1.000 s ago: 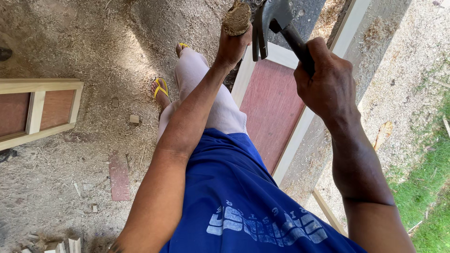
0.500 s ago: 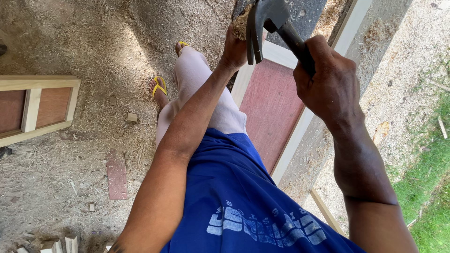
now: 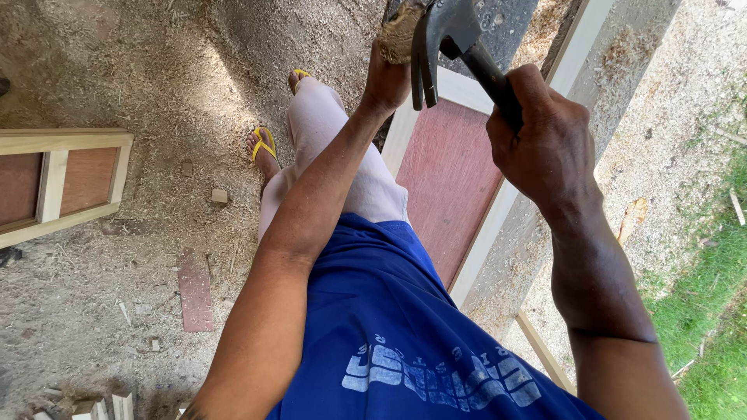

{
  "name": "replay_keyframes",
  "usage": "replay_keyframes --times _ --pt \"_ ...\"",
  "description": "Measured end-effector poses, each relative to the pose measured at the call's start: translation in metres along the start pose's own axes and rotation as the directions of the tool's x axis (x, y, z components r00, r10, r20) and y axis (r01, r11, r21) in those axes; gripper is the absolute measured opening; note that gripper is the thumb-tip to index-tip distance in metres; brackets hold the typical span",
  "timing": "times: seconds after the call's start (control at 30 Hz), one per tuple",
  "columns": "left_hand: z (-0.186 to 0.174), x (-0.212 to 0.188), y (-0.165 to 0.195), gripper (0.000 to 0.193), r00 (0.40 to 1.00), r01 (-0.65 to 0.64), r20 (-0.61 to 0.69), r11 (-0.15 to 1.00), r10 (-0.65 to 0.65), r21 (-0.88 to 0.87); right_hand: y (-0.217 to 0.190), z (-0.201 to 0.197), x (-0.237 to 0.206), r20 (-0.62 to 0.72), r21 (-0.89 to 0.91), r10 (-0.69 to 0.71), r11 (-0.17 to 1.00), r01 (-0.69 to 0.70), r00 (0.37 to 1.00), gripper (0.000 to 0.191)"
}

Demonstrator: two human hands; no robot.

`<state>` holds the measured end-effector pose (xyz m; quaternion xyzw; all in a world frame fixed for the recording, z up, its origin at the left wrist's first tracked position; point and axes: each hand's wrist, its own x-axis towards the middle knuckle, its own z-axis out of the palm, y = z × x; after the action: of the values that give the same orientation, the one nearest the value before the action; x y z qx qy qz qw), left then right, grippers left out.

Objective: The person uses a claw hammer to drive nails into light wooden frame assemblies at an outdoor workbench, repositioning the frames and reaching for nails as they work. Later they hold a small wood block in one hand while hammering, appearing to drive or set nails on a frame laid across the work area.

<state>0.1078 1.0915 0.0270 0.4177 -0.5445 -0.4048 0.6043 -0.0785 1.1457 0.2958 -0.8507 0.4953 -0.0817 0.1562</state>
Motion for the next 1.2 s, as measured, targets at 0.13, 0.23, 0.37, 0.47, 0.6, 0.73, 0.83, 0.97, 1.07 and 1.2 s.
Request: replay_keyframes --times 0.13,0.23,0.37,0.47,0.6,0.73,0.83,0.97,1.07,1.2 --pt "-0.002 -0.001 0.002 0.026 0.993 0.113 -0.024 0.987 -0.117 -0.111 0.0 0.001 -0.001 -0.008 0.012 -0.011 1.0 0.011 1.0 0.01" --pt "-0.002 0.0 0.003 0.028 0.975 0.208 -0.043 0.965 -0.217 -0.159 -0.002 0.001 0.0 0.001 0.028 0.003 1.0 -0.003 1.0 0.01" --pt "-0.001 0.002 0.002 0.026 0.996 0.071 -0.044 0.988 -0.078 -0.136 -0.002 0.002 0.001 0.014 0.011 0.006 1.0 -0.007 1.0 0.009" --pt "-0.001 0.002 0.0 0.023 0.995 0.074 -0.041 0.971 -0.086 -0.229 -0.002 0.002 0.002 0.016 0.007 0.001 1.0 -0.001 1.0 0.009" --pt "0.0 -0.001 -0.001 0.022 0.987 0.139 -0.034 0.952 -0.154 -0.274 0.0 0.003 0.001 0.015 -0.006 -0.001 1.0 0.001 1.0 0.009" --pt "0.0 -0.002 -0.001 0.018 0.997 0.068 -0.028 0.978 -0.075 -0.198 0.0 0.004 0.0 0.014 0.003 -0.007 1.0 0.007 1.0 0.009" --pt "0.001 -0.004 0.001 0.018 0.994 0.101 -0.021 0.967 -0.109 -0.235 0.0 0.004 -0.001 0.009 0.014 -0.015 1.0 0.015 1.0 0.01" --pt "0.003 -0.01 0.004 0.012 0.992 0.112 -0.025 0.961 -0.122 -0.252 -0.001 0.007 -0.002 0.009 0.0 -0.03 1.0 0.03 0.999 0.01" --pt "0.005 -0.015 0.002 0.009 0.993 0.102 -0.03 0.963 -0.113 -0.25 -0.002 0.008 -0.003 0.0 -0.01 -0.044 0.999 0.044 0.999 0.01" --pt "0.005 -0.02 -0.002 0.012 0.989 0.116 -0.034 0.908 -0.142 -0.403 -0.005 0.005 -0.006 -0.02 -0.04 -0.089 0.995 0.089 0.996 0.011"
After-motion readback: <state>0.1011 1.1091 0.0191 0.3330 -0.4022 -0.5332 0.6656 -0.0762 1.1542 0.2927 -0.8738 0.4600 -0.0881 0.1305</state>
